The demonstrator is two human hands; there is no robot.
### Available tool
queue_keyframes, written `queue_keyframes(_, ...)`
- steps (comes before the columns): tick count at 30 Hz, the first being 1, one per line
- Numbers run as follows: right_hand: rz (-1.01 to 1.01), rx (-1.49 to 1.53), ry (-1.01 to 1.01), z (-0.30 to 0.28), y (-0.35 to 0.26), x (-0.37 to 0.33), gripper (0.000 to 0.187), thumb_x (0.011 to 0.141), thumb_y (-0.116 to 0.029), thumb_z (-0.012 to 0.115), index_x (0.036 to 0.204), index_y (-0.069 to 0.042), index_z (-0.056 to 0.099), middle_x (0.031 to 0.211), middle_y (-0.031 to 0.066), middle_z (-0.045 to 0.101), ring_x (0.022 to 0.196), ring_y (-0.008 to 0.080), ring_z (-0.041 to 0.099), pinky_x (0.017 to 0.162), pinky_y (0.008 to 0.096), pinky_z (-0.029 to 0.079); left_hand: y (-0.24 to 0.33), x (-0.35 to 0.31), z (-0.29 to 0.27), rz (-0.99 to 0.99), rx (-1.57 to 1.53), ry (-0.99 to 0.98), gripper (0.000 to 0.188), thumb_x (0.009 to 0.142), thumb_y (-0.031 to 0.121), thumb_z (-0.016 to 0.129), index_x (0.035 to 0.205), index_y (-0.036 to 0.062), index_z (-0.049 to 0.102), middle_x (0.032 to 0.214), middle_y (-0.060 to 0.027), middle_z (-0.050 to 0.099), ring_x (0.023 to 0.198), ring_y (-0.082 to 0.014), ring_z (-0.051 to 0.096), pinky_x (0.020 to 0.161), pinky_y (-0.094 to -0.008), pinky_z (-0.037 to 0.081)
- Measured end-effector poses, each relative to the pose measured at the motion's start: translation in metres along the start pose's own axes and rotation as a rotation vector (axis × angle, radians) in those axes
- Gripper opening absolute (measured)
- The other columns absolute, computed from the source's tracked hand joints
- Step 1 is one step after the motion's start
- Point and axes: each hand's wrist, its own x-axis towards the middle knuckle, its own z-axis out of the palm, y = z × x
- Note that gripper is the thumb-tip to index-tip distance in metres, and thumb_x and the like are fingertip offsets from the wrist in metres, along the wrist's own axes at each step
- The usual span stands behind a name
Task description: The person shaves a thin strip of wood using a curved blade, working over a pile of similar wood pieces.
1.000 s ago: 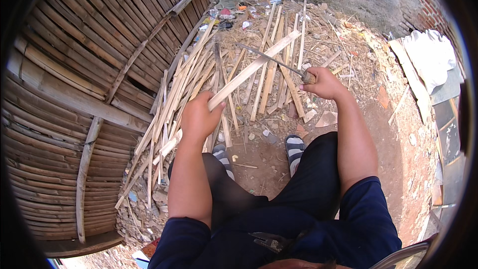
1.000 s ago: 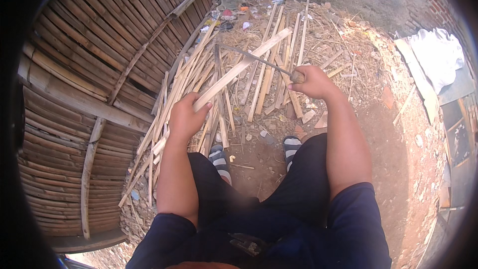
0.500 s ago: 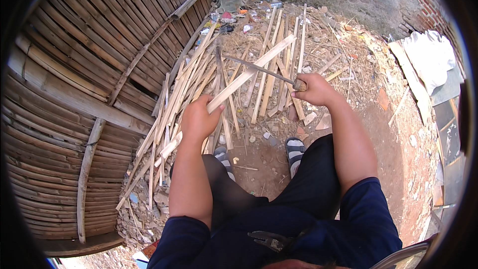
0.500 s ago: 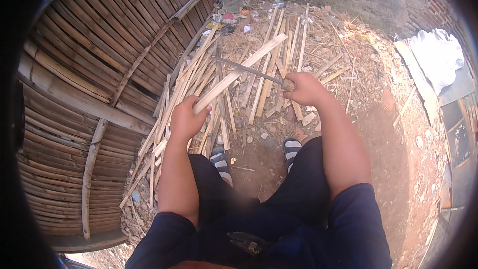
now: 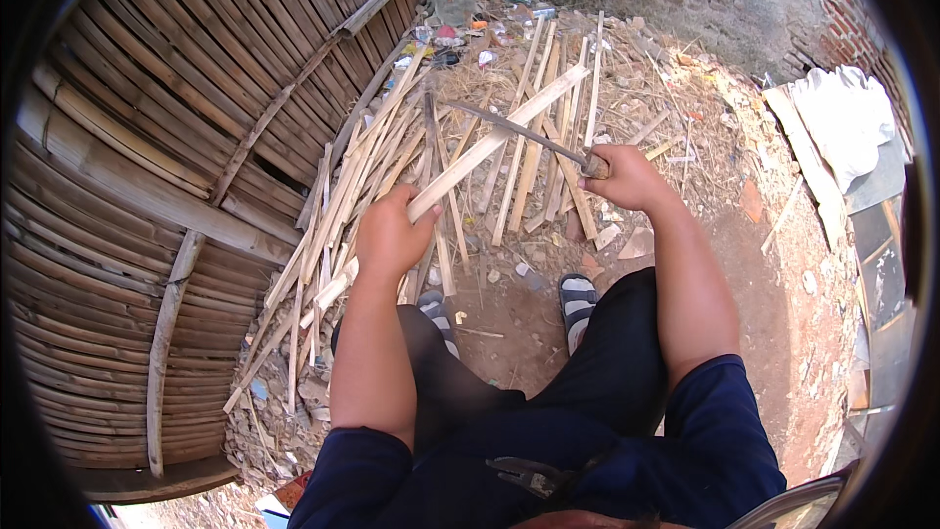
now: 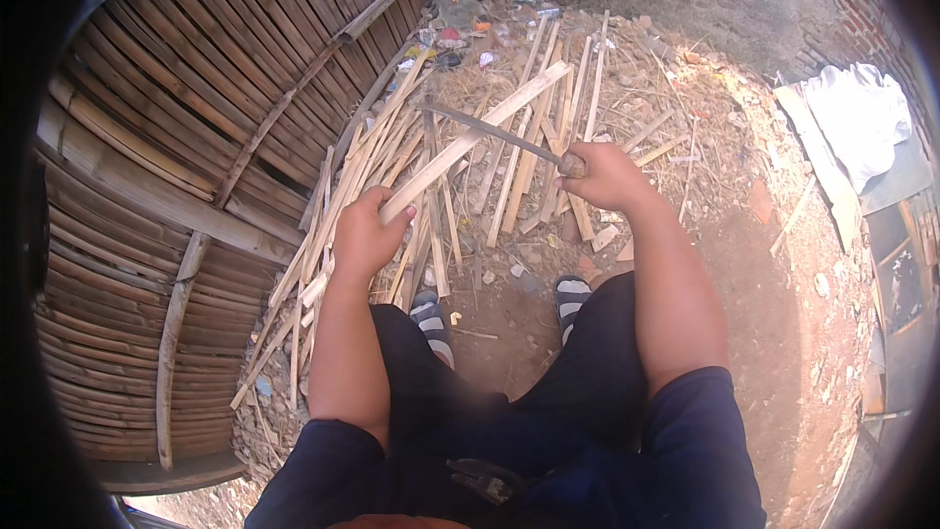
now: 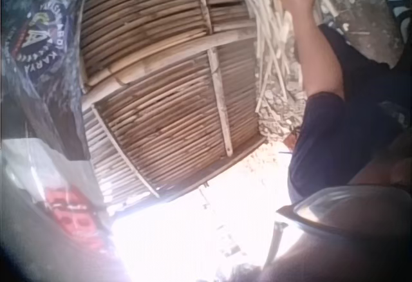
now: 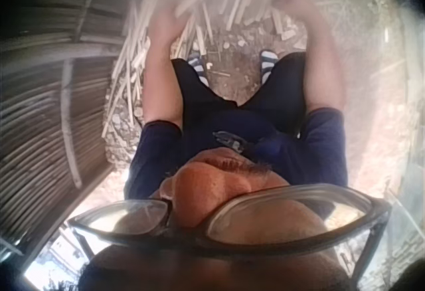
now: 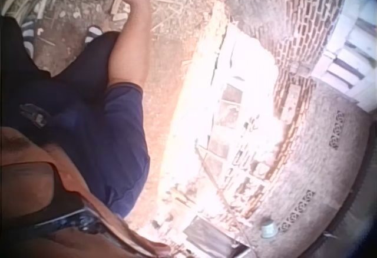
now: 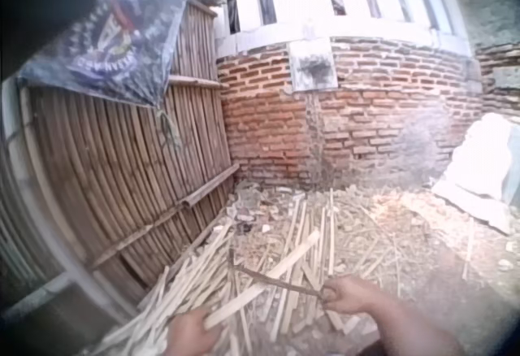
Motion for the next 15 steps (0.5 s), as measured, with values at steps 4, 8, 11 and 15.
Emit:
queue_keyframes(4, -0.099, -0.072, -0.07, 0.004, -0.015, 0.0, 0.05, 0.084, -0.031, 0.087, 0.119, 0.001, 0.074, 0.103, 0.0255, 0.075, 0.101, 0.0423, 0.073, 0.089, 0.0478, 0.056, 0.006, -0.002, -0.003, -0.037, 0.01, -0.036, 0.036, 0.089, 0.035, 0.083, 0.108, 0.0066, 0.075, 0.09, -0.0202, 0.077, 0.084, -0.0407, 0.074, 0.076, -0.0498, 0.057)
queue_keyframes(8, -0.095, 0.049, 0.005, 0.006, 0.008, 0.004, 0.05, 0.084, -0.032, 0.088, 0.119, 0.001, 0.074, 0.101, 0.0243, 0.075, 0.098, 0.0411, 0.073, 0.087, 0.0477, 0.056, 0.008, -0.004, -0.006, -0.032, -0.01, -0.012, 0.036, 0.089, 0.035, 0.083, 0.108, 0.006, 0.075, 0.089, -0.0203, 0.076, 0.084, -0.0407, 0.074, 0.076, -0.0502, 0.056)
queue_keyframes(11, 0.045, 0.114, 0.118, 0.0, 0.022, 0.004, 0.049, 0.084, -0.033, 0.088, 0.118, 0.0, 0.074, 0.099, 0.0238, 0.074, 0.096, 0.0403, 0.072, 0.086, 0.0477, 0.055, 0.011, -0.002, -0.004, -0.038, -0.009, -0.006, 0.036, 0.089, 0.035, 0.083, 0.109, 0.0059, 0.075, 0.089, -0.0205, 0.076, 0.084, -0.0407, 0.074, 0.076, -0.0503, 0.056)
queue_keyframes(15, 0.011, 0.01, 0.059, -0.001, 0.01, 0.001, 0.048, 0.085, -0.034, 0.088, 0.117, -0.001, 0.074, 0.099, 0.0242, 0.074, 0.097, 0.0412, 0.072, 0.087, 0.0474, 0.055, 0.002, -0.001, -0.003, -0.005, -0.005, 0.002, 0.037, 0.089, 0.036, 0.083, 0.11, 0.006, 0.075, 0.089, -0.0209, 0.076, 0.083, -0.0407, 0.074, 0.075, -0.0503, 0.057)
